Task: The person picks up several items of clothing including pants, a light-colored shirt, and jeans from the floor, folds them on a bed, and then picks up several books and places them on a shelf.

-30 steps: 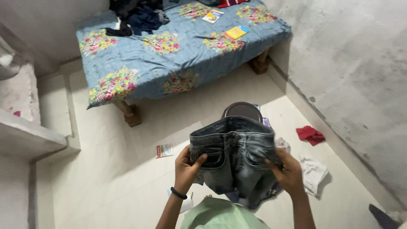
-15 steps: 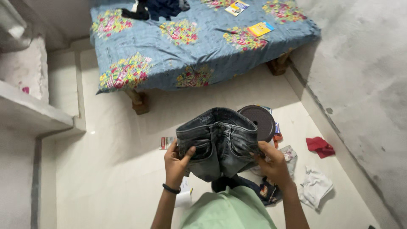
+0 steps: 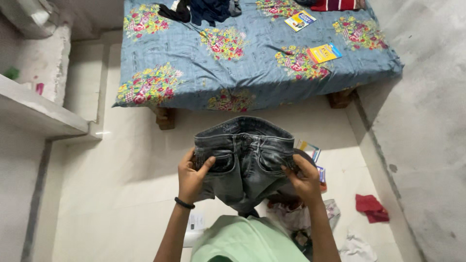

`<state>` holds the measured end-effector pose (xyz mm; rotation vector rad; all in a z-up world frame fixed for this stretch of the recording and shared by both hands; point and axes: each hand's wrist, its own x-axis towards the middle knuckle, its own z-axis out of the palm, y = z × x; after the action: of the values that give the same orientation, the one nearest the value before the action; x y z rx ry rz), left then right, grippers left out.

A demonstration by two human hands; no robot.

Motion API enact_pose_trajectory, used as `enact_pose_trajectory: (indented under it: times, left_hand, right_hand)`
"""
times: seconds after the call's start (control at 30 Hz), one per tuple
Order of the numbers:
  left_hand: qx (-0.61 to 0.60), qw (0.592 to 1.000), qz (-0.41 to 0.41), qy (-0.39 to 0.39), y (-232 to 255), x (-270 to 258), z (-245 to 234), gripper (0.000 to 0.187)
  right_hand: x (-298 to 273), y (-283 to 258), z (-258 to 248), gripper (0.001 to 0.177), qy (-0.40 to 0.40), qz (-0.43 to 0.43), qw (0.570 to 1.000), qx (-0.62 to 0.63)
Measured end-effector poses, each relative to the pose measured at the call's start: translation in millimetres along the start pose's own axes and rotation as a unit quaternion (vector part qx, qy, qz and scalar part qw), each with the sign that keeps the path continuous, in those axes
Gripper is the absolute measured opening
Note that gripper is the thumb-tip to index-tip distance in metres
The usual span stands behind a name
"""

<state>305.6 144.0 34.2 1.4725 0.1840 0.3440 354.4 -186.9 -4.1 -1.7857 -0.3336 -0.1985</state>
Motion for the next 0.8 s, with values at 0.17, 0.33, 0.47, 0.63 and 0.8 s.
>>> enact_pose_trajectory:
  times: [0.17,0.33,0.47,0.63,0.8]
  left_hand:
    - [-0.009,1.0,0.01,0.024,3,47,41,0.044]
    - [-0.037,0.999,0.007,0.029,4,79,66,0.045]
    - [-0.047,0.998,0.022,0.031,3,111,73,0.043]
    - [-0.058,0.998,0.019,0.033,-7,141,75,0.04]
    - [-0.041,0.999,0.01,0.028,-10,192,63,0.041]
  right_hand:
    - [63,7,-32,0.037,0.016,0.082,0.995,0.053]
    - [102,23,-41,0.034,0.041,0.065,0.996,0.038]
    - [128,35,-36,0.033,0.044,0.071,0.996,0.022]
    - [162,44,-30,0.039,0.051,0.102,0.992,0.051]
    - [200,68,-28,0.032,0.046,0.07,0.994,0.064]
